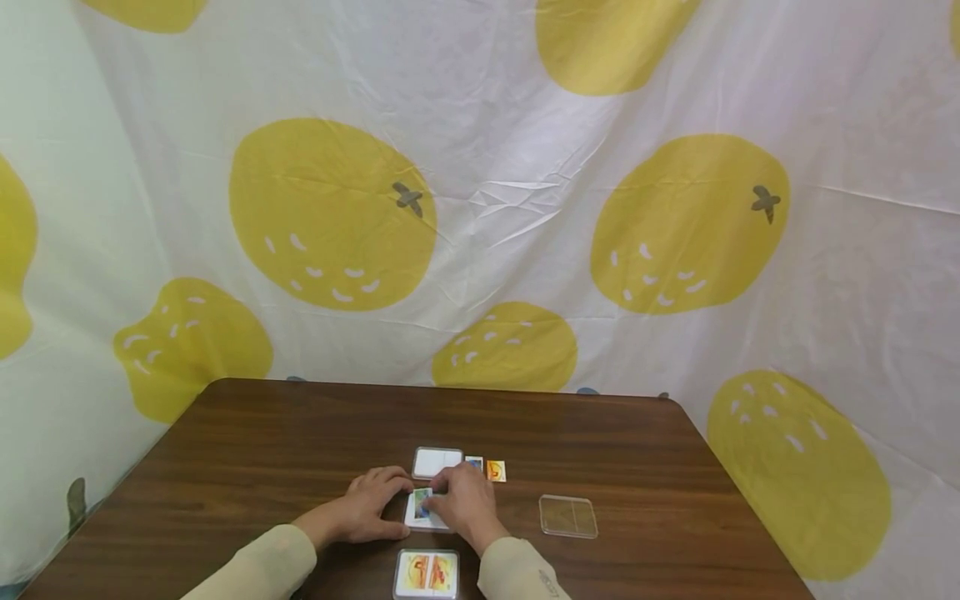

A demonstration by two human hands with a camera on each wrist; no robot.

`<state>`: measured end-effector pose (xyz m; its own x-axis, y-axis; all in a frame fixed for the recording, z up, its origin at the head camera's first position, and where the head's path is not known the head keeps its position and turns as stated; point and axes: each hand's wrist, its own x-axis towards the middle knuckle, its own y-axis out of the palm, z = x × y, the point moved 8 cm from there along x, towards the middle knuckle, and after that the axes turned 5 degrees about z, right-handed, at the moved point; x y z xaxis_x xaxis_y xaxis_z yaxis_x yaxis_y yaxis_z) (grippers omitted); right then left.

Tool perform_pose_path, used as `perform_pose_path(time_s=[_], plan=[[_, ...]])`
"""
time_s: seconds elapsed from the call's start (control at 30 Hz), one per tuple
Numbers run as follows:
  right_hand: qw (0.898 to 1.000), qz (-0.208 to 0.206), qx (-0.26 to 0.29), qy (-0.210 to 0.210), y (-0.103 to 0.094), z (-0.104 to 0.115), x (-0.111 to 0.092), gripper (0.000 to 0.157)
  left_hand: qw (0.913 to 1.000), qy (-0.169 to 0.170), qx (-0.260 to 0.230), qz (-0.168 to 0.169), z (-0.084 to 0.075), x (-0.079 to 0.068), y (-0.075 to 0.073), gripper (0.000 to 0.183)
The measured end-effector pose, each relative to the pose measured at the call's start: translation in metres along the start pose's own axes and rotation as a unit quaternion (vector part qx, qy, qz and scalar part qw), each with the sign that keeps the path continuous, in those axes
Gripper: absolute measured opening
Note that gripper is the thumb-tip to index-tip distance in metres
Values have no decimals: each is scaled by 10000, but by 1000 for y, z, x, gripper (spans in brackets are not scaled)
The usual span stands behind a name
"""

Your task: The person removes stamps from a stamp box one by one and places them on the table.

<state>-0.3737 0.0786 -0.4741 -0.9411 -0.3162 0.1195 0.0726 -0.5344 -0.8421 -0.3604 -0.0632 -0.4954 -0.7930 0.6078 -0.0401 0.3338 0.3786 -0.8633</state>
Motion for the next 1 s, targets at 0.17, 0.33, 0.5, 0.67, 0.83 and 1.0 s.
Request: perform_pose_path(time_s=[0.17, 0.33, 0.5, 0.67, 0.83, 1.0], plan=[[9967, 202, 757, 223, 0, 3, -1, 12, 10000, 19, -41, -44, 0, 0, 0, 56], [9905, 336, 1296, 316, 2, 1, -1, 9, 10000, 7, -16, -47, 1, 0, 0, 55], [9812, 450, 1828, 419, 3, -3, -1, 9, 10000, -40, -88, -1, -2, -1, -1, 54], [9728, 541, 2174, 587, 2, -6, -2, 10, 9999, 78, -2, -88, -1, -1, -1, 54], [9641, 715, 2486, 603, 1, -7, -3, 10, 10000, -24, -65, -42, -2, -1, -2, 54], [9595, 739, 2658, 574, -5, -8, -5, 12, 9999, -79, -61, 12, -1, 0, -1, 53]])
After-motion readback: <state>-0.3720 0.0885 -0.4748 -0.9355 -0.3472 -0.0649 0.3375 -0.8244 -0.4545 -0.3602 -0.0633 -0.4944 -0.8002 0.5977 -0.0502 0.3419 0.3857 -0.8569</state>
